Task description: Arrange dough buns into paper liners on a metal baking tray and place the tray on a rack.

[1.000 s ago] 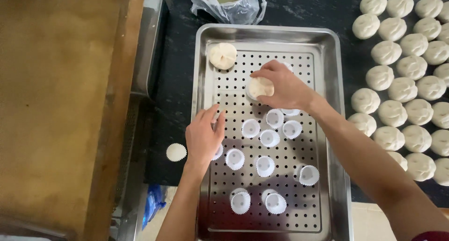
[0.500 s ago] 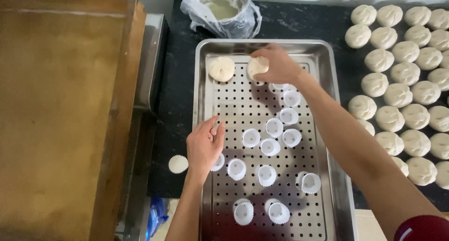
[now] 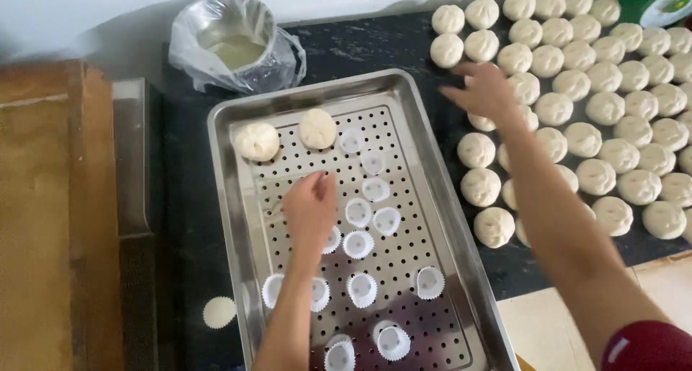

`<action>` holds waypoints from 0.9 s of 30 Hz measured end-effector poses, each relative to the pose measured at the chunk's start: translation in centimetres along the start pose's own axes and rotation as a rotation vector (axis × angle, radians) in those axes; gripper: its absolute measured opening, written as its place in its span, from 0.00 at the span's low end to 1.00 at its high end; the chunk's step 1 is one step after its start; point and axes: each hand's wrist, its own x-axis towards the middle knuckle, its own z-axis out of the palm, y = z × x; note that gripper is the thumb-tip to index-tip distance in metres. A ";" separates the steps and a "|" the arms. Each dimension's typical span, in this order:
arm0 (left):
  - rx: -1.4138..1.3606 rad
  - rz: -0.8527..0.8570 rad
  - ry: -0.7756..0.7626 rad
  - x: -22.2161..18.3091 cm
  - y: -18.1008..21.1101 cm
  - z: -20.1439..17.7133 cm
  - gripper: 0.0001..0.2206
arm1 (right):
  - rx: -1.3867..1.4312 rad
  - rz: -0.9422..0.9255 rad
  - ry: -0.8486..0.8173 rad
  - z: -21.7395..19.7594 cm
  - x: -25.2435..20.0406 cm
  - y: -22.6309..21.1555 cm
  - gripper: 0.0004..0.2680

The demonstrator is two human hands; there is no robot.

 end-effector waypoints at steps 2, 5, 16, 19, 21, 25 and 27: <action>0.028 -0.015 -0.035 1.7 0.1 2.9 0.10 | -0.177 -0.064 0.009 0.0 -0.5 4.3 0.22; 0.014 0.291 0.010 4.2 -0.6 6.5 0.07 | -0.190 0.113 -0.188 -0.7 -1.3 5.2 0.27; 0.334 0.384 -0.242 8.0 -1.2 13.1 0.08 | -0.234 0.142 -0.353 -0.7 -3.1 5.6 0.28; 0.342 0.484 -0.162 8.3 -0.6 13.8 0.12 | -0.263 -0.013 -0.146 -2.6 -5.6 1.3 0.26; 0.378 0.519 -0.162 8.5 -1.0 14.3 0.14 | -0.232 -0.026 -0.121 -2.9 -5.9 1.7 0.25; 0.514 0.525 -0.231 7.9 2.1 12.5 0.23 | -0.053 -0.107 0.038 -3.5 -5.6 2.1 0.24; 0.519 0.392 -0.316 7.9 3.4 12.0 0.25 | 0.083 -0.086 0.011 -5.7 -5.3 -2.0 0.24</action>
